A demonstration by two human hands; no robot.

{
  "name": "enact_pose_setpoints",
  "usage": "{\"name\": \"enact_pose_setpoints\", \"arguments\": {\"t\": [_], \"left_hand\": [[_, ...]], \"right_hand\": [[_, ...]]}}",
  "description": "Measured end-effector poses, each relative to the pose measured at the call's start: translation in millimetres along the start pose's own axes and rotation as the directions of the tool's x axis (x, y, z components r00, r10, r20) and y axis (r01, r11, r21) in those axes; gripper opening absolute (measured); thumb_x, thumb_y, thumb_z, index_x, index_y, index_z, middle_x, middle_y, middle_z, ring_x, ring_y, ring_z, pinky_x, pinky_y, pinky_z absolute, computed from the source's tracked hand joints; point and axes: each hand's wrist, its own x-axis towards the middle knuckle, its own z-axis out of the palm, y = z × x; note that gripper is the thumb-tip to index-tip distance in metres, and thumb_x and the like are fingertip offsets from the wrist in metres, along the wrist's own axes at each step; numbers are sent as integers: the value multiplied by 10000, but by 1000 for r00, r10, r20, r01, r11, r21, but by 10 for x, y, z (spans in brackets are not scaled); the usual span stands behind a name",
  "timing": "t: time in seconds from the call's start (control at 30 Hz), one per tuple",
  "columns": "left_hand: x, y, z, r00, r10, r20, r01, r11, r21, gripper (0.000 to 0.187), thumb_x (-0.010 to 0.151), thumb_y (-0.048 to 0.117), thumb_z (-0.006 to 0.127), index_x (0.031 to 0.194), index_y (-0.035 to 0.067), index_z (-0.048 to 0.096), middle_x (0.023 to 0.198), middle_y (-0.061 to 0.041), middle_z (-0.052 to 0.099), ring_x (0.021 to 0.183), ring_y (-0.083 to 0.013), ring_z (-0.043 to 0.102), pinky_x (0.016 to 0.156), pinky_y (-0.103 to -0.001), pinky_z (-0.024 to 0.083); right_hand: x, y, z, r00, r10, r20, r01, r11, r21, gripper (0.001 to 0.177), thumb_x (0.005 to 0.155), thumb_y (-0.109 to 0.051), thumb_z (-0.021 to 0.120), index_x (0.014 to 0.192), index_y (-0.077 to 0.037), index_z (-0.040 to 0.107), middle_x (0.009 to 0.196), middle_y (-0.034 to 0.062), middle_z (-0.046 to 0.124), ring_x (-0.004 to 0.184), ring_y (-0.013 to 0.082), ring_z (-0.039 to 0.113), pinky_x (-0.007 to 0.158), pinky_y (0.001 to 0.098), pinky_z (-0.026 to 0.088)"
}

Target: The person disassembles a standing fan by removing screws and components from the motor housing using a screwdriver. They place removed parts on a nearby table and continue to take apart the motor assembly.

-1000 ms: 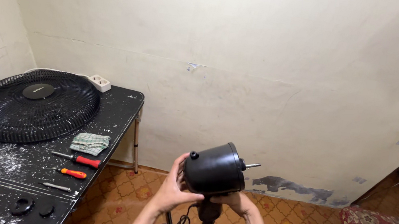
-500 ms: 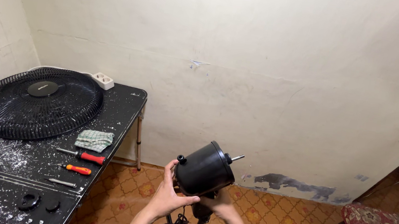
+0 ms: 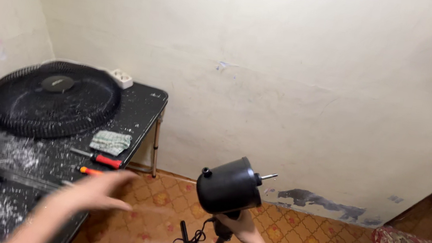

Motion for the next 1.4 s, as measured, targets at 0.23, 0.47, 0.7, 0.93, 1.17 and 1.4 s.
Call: {"name": "enact_pose_setpoints", "arguments": {"t": [0.23, 0.47, 0.7, 0.93, 1.17, 1.4], "left_hand": [[-877, -1244, -165, 847, -447, -288, 502, 852, 151, 682, 756, 357, 850, 1371, 365, 556, 1226, -90, 575, 1207, -287, 602, 1020, -407, 545], [-839, -1308, -11, 821, -495, -283, 506, 862, -39, 781, 680, 473, 911, 1374, 336, 581, 1445, -281, 226, 1306, -514, 265, 1008, -574, 403], [-649, -1072, -191, 713, -607, -352, 647, 762, -4, 668, 815, 788, 694, 1019, 152, 702, 1218, -134, 534, 1200, -302, 555, 945, -493, 511], [-252, -1255, 370, 899, -271, -344, 409, 798, 441, 358, 865, 152, 682, 1185, 310, 712, 1224, 14, 630, 1246, -224, 520, 1098, -505, 326], [-130, -1395, 512, 894, -317, -317, 427, 817, 387, 188, 886, 204, 687, 1052, 270, 748, 1180, 33, 653, 1229, -207, 529, 1093, -486, 328], [-192, -1325, 326, 843, -69, -533, 279, 904, 324, 184, 898, 264, 686, 1042, 158, 727, 1049, -34, 669, 1034, -225, 614, 968, -441, 392]], "right_hand": [[56, 10, 36, 996, 75, -52, -72, 995, 70, 300, 812, -242, 838, 965, 5, 763, 799, 90, 745, 715, 195, 676, 628, 353, 523], [20, -184, 207, 999, 15, -43, -8, 989, 148, 232, 817, -174, 802, 963, -1, 754, 832, 61, 772, 730, 145, 697, 625, 306, 544], [100, 59, 255, 999, 37, -6, -35, 986, 164, 211, 848, -167, 789, 939, 21, 757, 816, 77, 755, 717, 153, 670, 623, 318, 528], [103, 86, 216, 997, 67, -47, -59, 986, 158, 194, 829, -146, 802, 920, 17, 750, 788, 68, 735, 684, 149, 654, 596, 308, 515], [100, 36, 219, 996, -8, -85, 14, 997, 77, 260, 798, -159, 832, 973, 15, 748, 836, 62, 744, 725, 132, 668, 632, 297, 544], [152, 93, 288, 986, -71, -151, 88, 989, 115, 267, 795, -117, 818, 1016, 6, 733, 891, 64, 764, 794, 142, 697, 689, 306, 560]]}}
